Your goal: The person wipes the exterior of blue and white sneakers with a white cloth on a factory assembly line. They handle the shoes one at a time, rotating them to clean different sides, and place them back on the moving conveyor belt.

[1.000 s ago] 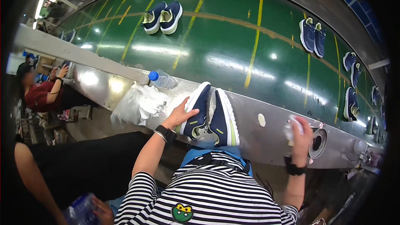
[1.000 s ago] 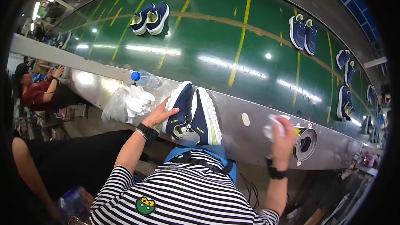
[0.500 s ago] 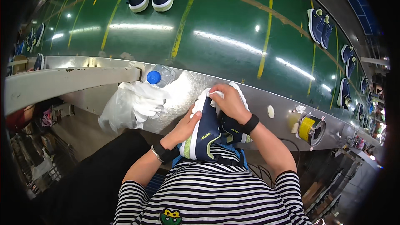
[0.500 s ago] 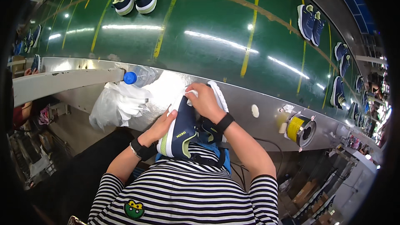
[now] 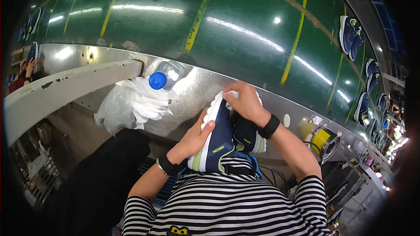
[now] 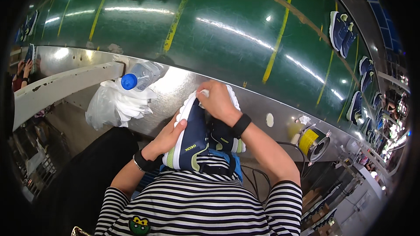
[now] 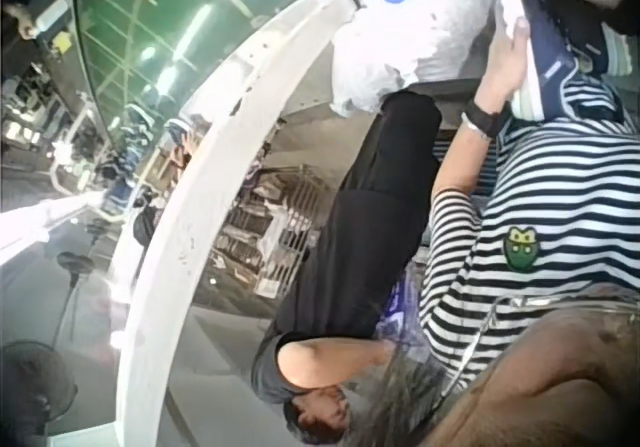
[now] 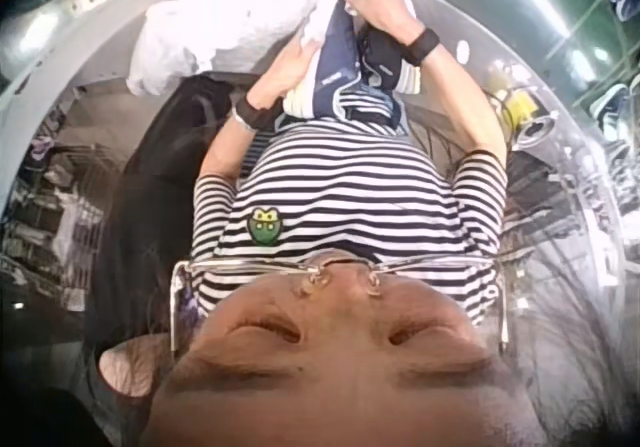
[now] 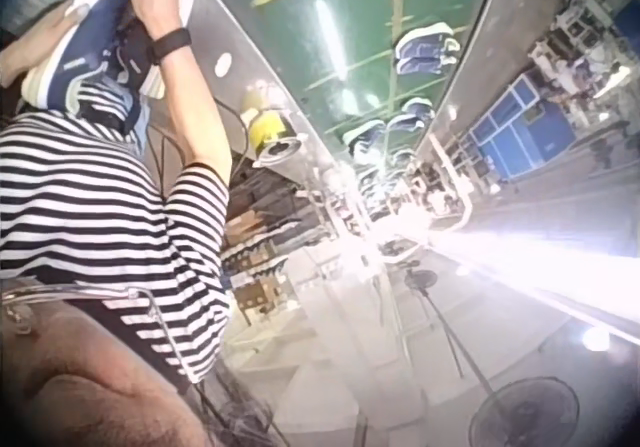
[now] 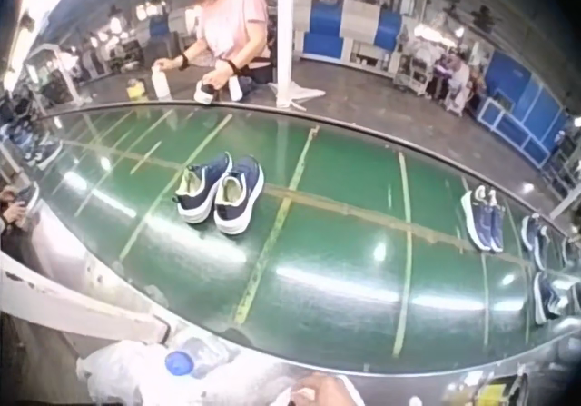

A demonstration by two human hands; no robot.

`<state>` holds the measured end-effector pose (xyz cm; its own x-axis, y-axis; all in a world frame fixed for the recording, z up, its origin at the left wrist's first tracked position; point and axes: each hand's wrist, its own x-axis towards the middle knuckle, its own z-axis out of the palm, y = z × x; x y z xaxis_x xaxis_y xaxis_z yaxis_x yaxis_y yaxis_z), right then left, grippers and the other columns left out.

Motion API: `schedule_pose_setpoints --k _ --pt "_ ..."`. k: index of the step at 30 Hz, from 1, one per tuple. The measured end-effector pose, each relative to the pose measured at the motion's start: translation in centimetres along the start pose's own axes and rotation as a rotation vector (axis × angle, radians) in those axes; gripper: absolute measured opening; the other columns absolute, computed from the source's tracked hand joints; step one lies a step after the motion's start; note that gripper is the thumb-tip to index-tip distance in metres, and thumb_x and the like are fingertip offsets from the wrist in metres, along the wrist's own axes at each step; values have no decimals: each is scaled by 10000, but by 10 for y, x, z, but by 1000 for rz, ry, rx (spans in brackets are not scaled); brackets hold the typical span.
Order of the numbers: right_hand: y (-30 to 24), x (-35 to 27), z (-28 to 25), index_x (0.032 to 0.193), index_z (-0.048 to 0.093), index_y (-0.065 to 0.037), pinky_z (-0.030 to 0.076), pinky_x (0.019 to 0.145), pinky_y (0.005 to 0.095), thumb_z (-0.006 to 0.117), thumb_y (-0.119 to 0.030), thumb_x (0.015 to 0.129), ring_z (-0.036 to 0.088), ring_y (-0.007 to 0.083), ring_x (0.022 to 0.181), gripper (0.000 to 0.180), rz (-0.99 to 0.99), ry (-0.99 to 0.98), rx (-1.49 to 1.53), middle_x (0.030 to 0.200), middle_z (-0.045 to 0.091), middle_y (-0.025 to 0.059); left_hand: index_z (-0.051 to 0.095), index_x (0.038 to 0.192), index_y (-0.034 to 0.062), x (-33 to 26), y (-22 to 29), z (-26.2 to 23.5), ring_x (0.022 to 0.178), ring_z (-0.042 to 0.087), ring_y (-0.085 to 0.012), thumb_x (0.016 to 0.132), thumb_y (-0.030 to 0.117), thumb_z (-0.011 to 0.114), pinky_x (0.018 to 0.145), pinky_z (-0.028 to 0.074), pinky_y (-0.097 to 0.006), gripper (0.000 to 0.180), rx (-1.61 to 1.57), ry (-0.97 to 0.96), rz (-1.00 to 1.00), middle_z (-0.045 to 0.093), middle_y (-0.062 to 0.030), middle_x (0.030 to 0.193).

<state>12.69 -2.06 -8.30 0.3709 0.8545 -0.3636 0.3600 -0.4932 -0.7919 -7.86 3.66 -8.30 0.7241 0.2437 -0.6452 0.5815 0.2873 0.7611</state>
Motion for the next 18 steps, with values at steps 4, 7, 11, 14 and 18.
schedule_pose_setpoints --k 4,7,11,14,18 --pt "-3 -5 -3 820 672 -11 465 729 356 661 -164 749 615 306 784 170 26 -28 62 808 624 156 222 1422 62 -1 3 2 1187 474 -378 947 508 336 988 348 -377 661 31 18 0 478 -268 1262" --pt "-3 0 -4 812 668 -3 467 727 354 664 -166 744 615 304 775 176 20 -20 30 809 624 160 228 1417 51 3 3 2 1189 472 -379 947 508 335 990 347 -378 664 27 17 37 480 -268 1260" --pt "2 1 -3 811 667 -3 466 721 346 657 -155 743 613 298 765 167 -29 -2 29 795 613 153 233 1411 34 -2 11 4 1188 472 -378 948 507 335 989 348 -376 670 33 23 15 480 -272 1254" --pt "7 4 -2 800 667 -4 469 727 345 655 -144 737 615 294 769 154 -18 -11 16 795 615 147 233 1409 28 -1 15 3 1190 470 -374 949 502 336 990 347 -372 668 42 21 9 475 -272 1258" --pt "1 6 -7 800 665 -2 473 746 342 656 -144 735 621 298 798 156 -19 -74 19 811 629 152 235 1408 22 1 10 3 1189 470 -376 951 492 341 990 347 -375 664 18 20 11 469 -272 1264"
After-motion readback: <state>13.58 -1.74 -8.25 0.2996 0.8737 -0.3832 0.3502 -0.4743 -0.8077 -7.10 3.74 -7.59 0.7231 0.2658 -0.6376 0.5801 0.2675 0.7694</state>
